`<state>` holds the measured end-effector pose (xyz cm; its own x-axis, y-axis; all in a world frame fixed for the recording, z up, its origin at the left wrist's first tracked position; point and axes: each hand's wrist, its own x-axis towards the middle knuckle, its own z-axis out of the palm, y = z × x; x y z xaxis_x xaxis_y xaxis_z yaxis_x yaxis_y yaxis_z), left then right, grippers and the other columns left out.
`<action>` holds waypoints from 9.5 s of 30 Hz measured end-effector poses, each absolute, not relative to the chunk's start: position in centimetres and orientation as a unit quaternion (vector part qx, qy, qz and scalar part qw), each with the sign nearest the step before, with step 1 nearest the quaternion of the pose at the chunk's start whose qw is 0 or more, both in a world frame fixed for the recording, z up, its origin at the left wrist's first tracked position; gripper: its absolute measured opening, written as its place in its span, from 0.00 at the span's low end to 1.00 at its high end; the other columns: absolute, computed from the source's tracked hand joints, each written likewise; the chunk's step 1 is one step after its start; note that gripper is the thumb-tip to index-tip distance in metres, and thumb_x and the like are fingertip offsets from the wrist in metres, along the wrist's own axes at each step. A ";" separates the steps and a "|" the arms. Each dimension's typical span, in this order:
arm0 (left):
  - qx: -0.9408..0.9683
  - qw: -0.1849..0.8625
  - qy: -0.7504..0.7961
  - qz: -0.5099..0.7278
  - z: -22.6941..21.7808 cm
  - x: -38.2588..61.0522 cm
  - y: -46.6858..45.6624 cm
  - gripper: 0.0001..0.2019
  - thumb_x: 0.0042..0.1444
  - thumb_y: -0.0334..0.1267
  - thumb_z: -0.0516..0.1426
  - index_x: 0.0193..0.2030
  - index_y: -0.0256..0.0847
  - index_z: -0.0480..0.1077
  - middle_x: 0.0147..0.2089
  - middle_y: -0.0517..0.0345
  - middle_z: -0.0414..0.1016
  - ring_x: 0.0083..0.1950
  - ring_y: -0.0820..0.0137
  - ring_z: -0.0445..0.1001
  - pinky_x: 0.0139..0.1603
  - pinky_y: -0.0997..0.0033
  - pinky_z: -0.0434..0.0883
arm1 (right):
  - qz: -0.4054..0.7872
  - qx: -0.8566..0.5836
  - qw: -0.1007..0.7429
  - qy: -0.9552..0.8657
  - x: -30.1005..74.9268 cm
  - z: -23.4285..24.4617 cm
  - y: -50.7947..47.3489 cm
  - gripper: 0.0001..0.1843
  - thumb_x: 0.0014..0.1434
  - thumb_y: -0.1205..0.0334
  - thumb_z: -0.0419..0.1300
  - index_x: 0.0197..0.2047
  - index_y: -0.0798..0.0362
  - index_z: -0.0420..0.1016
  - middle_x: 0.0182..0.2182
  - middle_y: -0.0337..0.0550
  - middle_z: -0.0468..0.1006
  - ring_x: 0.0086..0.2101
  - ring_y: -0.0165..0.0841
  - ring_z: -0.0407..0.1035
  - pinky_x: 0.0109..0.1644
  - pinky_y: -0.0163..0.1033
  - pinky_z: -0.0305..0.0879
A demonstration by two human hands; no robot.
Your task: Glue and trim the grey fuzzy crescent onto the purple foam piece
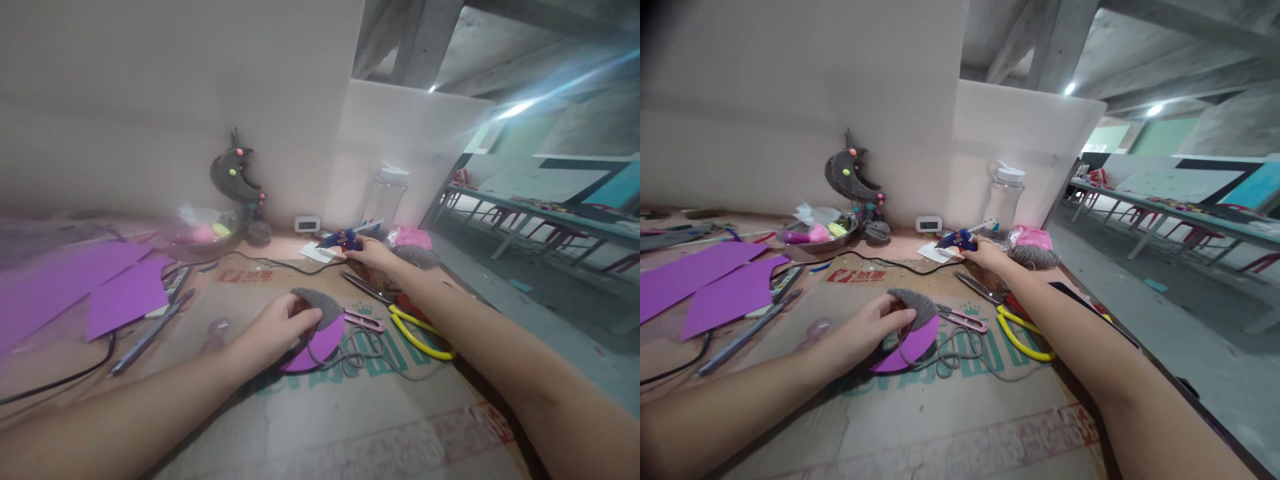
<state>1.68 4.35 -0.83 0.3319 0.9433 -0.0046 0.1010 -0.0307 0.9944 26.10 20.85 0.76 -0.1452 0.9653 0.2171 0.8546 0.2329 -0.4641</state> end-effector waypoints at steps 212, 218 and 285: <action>0.635 0.454 0.496 0.380 -0.6 1.3 4.0 0.13 0.56 0.47 0.55 0.27 0.40 0.66 0.25 0.62 0.68 0.29 0.70 0.67 0.30 0.72 0.63 | 0.130 -0.576 0.328 -0.737 27.1 1.9 4.8 0.18 0.57 0.47 0.61 0.44 0.51 0.74 0.39 0.48 0.82 0.40 0.43 0.76 0.45 0.47 0.71; 0.623 0.469 0.494 0.385 -1.2 1.3 4.4 0.13 0.55 0.48 0.56 0.29 0.40 0.67 0.26 0.61 0.69 0.28 0.69 0.68 0.28 0.72 0.63 | 0.130 -0.605 0.287 -0.732 26.3 2.5 10.9 0.21 0.55 0.45 0.63 0.44 0.53 0.77 0.34 0.46 0.82 0.36 0.42 0.76 0.41 0.44 0.71; 0.617 0.416 0.486 0.457 -0.5 1.3 4.3 0.13 0.57 0.41 0.54 0.24 0.39 0.66 0.22 0.63 0.66 0.25 0.73 0.66 0.26 0.74 0.63 | 0.048 -0.348 0.382 -0.855 22.7 -0.8 4.5 0.06 0.62 0.63 0.60 0.34 0.54 0.76 0.25 0.37 0.72 0.26 0.28 0.64 0.32 0.34 0.60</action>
<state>1.29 4.29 -0.50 0.1091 0.9811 0.1597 0.2200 -0.1805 0.9587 22.66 4.49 -0.81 -0.4660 0.6309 0.6204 0.5576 0.7538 -0.3477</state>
